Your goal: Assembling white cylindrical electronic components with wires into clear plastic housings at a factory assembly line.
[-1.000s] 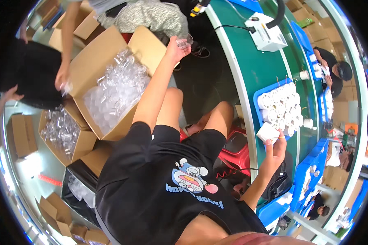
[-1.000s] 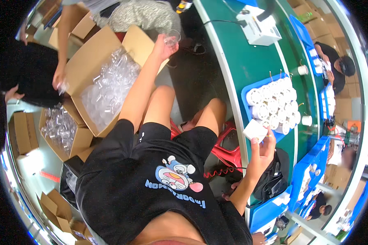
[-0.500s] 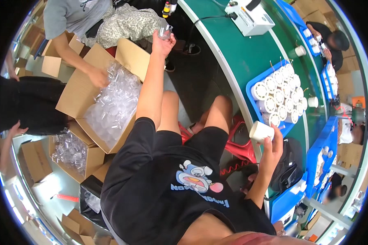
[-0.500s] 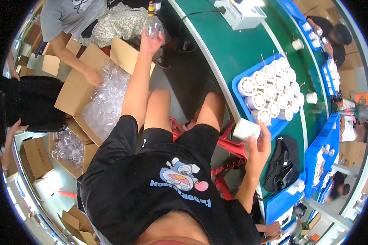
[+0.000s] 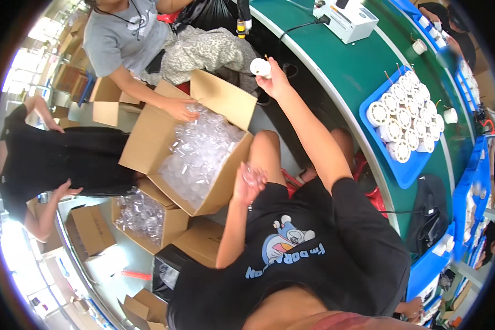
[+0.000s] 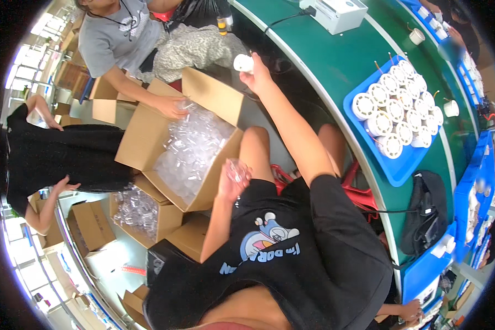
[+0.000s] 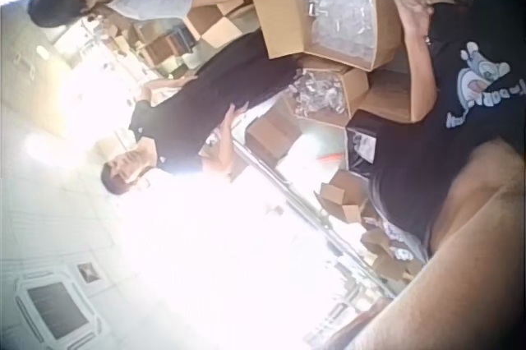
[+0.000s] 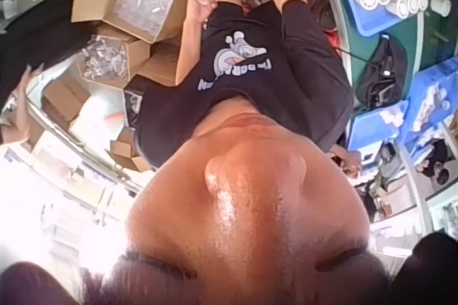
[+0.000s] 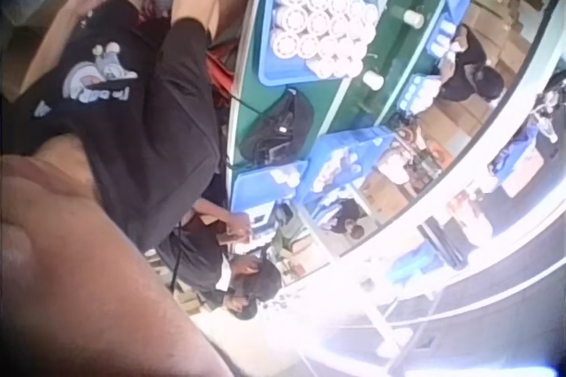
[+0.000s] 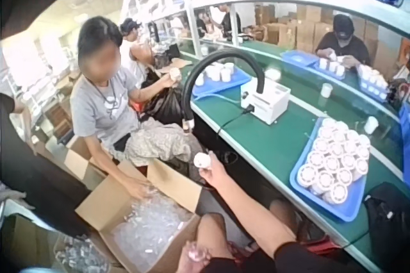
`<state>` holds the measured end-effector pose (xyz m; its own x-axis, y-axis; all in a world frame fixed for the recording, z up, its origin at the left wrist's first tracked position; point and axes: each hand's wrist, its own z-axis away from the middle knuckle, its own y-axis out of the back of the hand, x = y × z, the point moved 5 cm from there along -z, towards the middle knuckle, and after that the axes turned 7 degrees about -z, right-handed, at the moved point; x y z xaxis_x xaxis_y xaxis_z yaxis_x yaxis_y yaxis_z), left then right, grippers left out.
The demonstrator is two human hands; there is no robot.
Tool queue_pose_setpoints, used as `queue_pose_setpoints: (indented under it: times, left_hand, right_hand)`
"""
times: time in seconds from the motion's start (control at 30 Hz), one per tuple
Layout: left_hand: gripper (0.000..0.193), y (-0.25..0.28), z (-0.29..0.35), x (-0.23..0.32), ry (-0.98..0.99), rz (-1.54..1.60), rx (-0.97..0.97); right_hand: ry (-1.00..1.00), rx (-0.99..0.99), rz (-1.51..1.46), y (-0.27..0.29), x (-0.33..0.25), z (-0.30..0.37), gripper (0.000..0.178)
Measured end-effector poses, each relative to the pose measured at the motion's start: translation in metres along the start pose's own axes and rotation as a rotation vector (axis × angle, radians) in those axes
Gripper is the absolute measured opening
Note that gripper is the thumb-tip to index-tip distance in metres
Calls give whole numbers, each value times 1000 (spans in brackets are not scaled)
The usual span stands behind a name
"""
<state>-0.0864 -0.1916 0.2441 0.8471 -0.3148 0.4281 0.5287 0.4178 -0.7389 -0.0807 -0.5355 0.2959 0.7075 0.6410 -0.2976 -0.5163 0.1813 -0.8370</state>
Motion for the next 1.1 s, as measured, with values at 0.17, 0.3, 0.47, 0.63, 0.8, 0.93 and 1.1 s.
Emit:
queue_pose_setpoints:
  times: [0.17, 0.3, 0.47, 0.63, 0.8, 0.93, 1.1]
  left_hand:
    - [50, 18, 64, -27, 0, -31, 115]
    - [47, 34, 73, -24, 35, 26, 143]
    - [50, 13, 63, 15, -104, -138, 112]
    - [50, -61, 31, 68, -199, -449, 129]
    - [58, -129, 6, 91, -212, -665, 143]
    - [61, -156, 13, 87, -279, -750, 140]
    - [60, -168, 12, 63, -203, -769, 60]
  right_hand:
    - [56, 74, -255, -29, 24, -85, 35]
    - [-88, -275, -262, -47, 26, -81, 32]
    - [271, -227, 286, -16, 12, 16, 35]
    - [486, -264, 974, 47, -38, 139, 36]
    - [993, -258, 1821, 27, -55, 266, 44]
    - [1073, -202, 1967, 13, -58, 312, 44]
    - [1187, -252, 1899, 12, -57, 343, 42]
